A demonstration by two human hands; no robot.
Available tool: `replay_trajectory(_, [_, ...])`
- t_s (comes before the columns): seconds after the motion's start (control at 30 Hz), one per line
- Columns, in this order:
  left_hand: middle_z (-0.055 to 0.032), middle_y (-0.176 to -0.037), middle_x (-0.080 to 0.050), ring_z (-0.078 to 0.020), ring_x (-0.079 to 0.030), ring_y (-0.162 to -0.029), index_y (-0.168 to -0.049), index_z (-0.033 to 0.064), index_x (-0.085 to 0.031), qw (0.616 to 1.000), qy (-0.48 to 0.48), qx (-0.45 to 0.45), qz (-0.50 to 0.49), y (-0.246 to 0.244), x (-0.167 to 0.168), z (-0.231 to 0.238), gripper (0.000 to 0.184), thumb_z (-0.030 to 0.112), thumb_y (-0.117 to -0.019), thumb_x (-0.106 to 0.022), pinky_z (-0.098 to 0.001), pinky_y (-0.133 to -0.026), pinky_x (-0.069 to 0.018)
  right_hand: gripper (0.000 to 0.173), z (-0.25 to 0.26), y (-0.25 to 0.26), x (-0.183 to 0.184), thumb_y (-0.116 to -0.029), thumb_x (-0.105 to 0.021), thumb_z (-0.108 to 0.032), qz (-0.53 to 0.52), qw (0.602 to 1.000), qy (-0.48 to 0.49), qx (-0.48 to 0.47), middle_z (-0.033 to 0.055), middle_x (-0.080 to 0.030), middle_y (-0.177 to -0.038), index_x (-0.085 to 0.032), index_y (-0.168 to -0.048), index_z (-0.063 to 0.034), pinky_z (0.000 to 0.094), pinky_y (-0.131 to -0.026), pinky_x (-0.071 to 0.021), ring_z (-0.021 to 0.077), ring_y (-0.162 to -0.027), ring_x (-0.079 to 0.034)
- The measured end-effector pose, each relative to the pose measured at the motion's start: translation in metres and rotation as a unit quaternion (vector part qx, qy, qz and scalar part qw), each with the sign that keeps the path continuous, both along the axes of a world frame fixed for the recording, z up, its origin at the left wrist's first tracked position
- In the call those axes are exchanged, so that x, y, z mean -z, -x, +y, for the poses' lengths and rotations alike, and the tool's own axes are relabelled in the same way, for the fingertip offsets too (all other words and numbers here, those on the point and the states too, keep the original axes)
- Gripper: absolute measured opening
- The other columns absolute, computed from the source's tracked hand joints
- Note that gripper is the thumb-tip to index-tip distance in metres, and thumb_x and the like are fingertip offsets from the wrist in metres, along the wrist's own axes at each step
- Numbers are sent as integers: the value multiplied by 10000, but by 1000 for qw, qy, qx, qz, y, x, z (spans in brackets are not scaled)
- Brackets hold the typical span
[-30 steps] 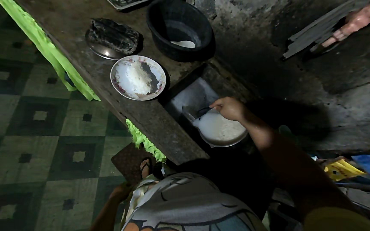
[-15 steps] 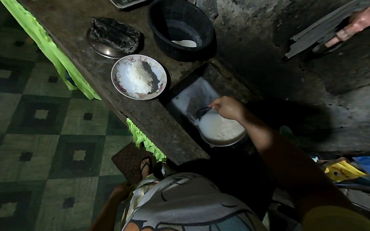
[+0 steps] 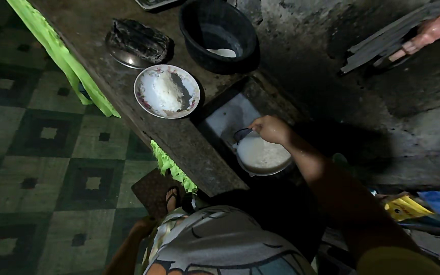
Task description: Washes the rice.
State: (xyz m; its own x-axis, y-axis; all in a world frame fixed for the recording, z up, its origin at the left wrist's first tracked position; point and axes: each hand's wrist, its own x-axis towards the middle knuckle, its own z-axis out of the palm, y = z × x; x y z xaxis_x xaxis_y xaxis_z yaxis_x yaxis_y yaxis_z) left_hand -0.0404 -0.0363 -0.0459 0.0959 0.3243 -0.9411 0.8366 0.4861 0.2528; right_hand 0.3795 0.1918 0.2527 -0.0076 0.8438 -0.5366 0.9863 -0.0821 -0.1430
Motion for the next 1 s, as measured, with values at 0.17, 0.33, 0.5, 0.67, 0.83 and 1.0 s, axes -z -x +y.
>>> replay_trajectory(0.17, [-235,-1374,-619,-396,-580,-1299,-1392,54,-603,1000,-5,3,-1,0,1,2,463,388,-1087,-502,-597,-1097,-427,302,2,1,1,-1084,-486,-145,1,1000,3,8,145,-708,-1254,-714,-1282,-122,583,-1039,-480,337,-1198,-654])
replay_trajectory(0.33, [-230,-1391,-613,-389,-568,-1322,-1395,54,-602,1000,-10,4,2,3,2,0,463,386,-1090,-495,-592,-1115,-414,298,3,5,3,-1085,-488,-147,-3,1000,7,2,160,-707,-1242,-712,-1277,-109,583,-1029,-483,345,-1186,-657])
replay_trajectory(0.5, [-232,-1383,-617,-394,-569,-1319,-1395,50,-600,1000,-9,8,-3,3,2,2,472,392,-1089,-493,-595,-1112,-416,302,4,5,3,-1088,-483,-147,1,1000,7,10,151,-707,-1248,-712,-1281,-116,576,-1036,-482,333,-1196,-654])
replay_trajectory(0.67, [-225,-1383,-618,-383,-571,-1319,-1396,53,-598,1000,-3,14,0,3,4,1,468,390,-1094,-480,-593,-1112,-415,296,5,6,7,-1084,-488,-144,2,1000,6,-1,164,-706,-1237,-711,-1274,-101,589,-1031,-481,344,-1189,-653])
replay_trajectory(0.83, [-225,-1384,-618,-386,-573,-1316,-1398,68,-601,1000,-4,0,0,2,5,-1,475,410,-1088,-491,-593,-1106,-422,287,8,6,11,-1076,-505,-145,2,1000,6,-8,168,-709,-1229,-716,-1265,-99,604,-1027,-480,360,-1188,-652])
replay_trajectory(1.0, [-231,-1353,-631,-380,-595,-1280,-1381,49,-606,1000,3,-25,-2,2,3,-4,474,405,-1084,-505,-586,-1087,-439,281,9,8,13,-1072,-506,-143,7,1000,4,-8,175,-712,-1210,-721,-1244,-89,610,-1017,-484,362,-1176,-655])
